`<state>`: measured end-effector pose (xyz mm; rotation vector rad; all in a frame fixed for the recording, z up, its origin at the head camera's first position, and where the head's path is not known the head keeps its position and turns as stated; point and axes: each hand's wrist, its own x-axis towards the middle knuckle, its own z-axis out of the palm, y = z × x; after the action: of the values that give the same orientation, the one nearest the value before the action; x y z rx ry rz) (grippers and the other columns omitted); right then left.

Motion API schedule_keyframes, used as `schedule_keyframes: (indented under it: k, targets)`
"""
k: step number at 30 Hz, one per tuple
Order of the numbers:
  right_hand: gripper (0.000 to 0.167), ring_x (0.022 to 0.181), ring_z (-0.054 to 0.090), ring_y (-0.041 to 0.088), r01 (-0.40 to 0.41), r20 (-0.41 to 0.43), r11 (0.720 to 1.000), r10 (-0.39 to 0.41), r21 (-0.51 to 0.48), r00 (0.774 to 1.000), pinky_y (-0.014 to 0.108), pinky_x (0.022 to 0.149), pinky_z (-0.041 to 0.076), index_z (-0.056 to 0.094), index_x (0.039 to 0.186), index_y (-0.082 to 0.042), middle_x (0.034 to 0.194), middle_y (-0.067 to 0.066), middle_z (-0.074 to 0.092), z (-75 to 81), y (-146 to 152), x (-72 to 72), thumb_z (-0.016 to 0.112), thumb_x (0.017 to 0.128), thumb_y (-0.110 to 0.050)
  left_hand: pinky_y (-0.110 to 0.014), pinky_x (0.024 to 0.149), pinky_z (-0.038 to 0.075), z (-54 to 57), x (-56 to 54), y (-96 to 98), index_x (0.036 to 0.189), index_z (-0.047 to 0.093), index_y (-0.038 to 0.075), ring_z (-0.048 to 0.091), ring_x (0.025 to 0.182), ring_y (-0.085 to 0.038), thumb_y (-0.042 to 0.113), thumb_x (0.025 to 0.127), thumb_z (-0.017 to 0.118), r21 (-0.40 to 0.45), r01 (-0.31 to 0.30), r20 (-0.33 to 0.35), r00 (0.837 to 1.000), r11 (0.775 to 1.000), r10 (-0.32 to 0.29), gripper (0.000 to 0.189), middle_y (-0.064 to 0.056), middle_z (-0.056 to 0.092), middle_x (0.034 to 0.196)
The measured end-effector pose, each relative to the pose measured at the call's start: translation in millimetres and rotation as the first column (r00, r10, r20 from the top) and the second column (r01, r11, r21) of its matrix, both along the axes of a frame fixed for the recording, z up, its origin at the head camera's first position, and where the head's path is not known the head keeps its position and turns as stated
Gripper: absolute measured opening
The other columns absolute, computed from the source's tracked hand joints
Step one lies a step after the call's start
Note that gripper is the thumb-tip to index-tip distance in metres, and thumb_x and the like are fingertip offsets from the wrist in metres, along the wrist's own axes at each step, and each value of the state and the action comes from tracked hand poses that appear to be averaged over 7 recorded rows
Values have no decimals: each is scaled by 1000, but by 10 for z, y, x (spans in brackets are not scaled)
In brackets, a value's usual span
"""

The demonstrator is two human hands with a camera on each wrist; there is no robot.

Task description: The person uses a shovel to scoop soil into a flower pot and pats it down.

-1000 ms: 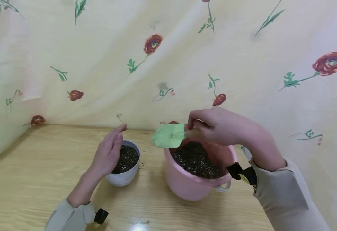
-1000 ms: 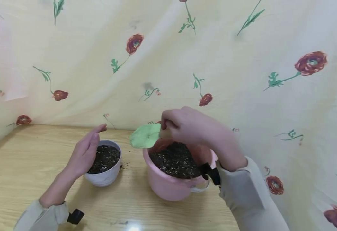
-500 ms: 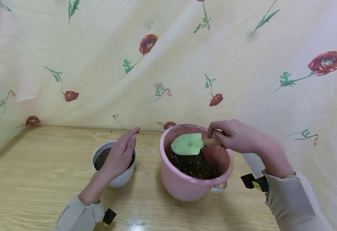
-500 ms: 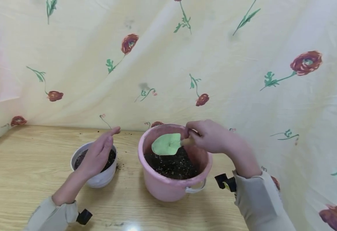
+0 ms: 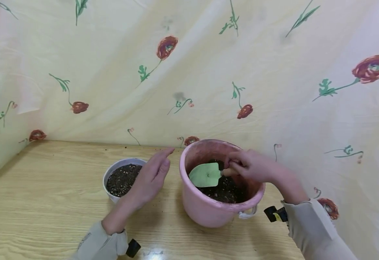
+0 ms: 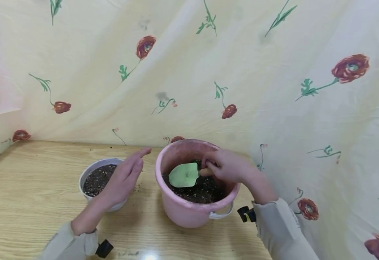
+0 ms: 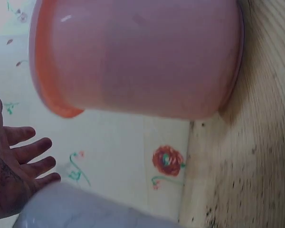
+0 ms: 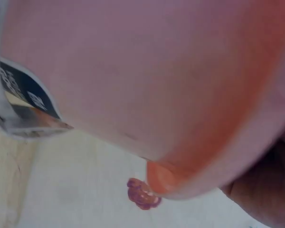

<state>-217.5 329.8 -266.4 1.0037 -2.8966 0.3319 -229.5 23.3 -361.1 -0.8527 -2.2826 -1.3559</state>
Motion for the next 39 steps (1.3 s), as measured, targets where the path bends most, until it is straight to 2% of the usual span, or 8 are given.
schedule_keyframes:
  k: [4, 14, 24, 29, 34, 39]
  targets:
    - [17, 65, 52, 4, -10, -49, 1000, 11, 22, 999, 29, 66, 48, 65, 91, -18, 80, -12, 62, -62, -13, -24, 53, 95, -6, -47, 113, 28, 20, 23, 129, 147, 41, 15, 33, 140, -26, 30, 106, 33, -1, 24, -19, 1000, 1000, -24, 45, -6, 38, 151]
    - [11, 61, 51, 5, 18, -156, 994, -1, 107, 988, 30, 59, 48, 65, 92, -21, 76, -13, 61, -150, -48, -57, 56, 95, -15, -49, 115, 23, 2, 37, 301, 150, 36, 16, 24, 143, -23, 32, 106, 31, 16, 86, 42, 995, 996, -86, 47, 0, 26, 157]
    - [11, 68, 55, 6, 25, -79, 987, -13, 161, 997, 34, 71, 51, 62, 95, -17, 81, -10, 62, -136, -106, -51, 55, 94, -9, -46, 115, 24, -27, 25, 302, 150, 36, 22, 24, 144, -17, 38, 105, 33, 44, 72, 9, 997, 996, -72, 48, 7, 26, 156]
    - [11, 65, 53, 6, 46, -55, 982, -36, 184, 998, 31, 67, 50, 62, 97, -17, 79, -10, 60, -166, -108, -50, 55, 94, -9, -44, 116, 22, -55, 16, 313, 151, 33, 22, 21, 144, -16, 38, 105, 34, 51, 66, 15, 998, 997, -67, 49, 7, 26, 157]
    - [10, 63, 50, 5, 56, -60, 980, -45, 191, 997, 29, 63, 47, 62, 96, -17, 77, -11, 58, -223, -89, -52, 55, 94, -9, -43, 116, 22, -85, 7, 325, 151, 33, 22, 21, 144, -14, 39, 104, 36, 45, 68, 36, 997, 997, -70, 51, 8, 27, 156]
    - [9, 67, 51, 4, 66, -98, 984, -50, 168, 994, 29, 67, 48, 62, 92, -18, 78, -12, 58, -293, -67, -50, 59, 93, -10, -41, 116, 23, -85, 8, 306, 152, 32, 23, 23, 143, -12, 42, 104, 35, -19, 56, 64, 996, 998, -54, 52, 10, 26, 156]
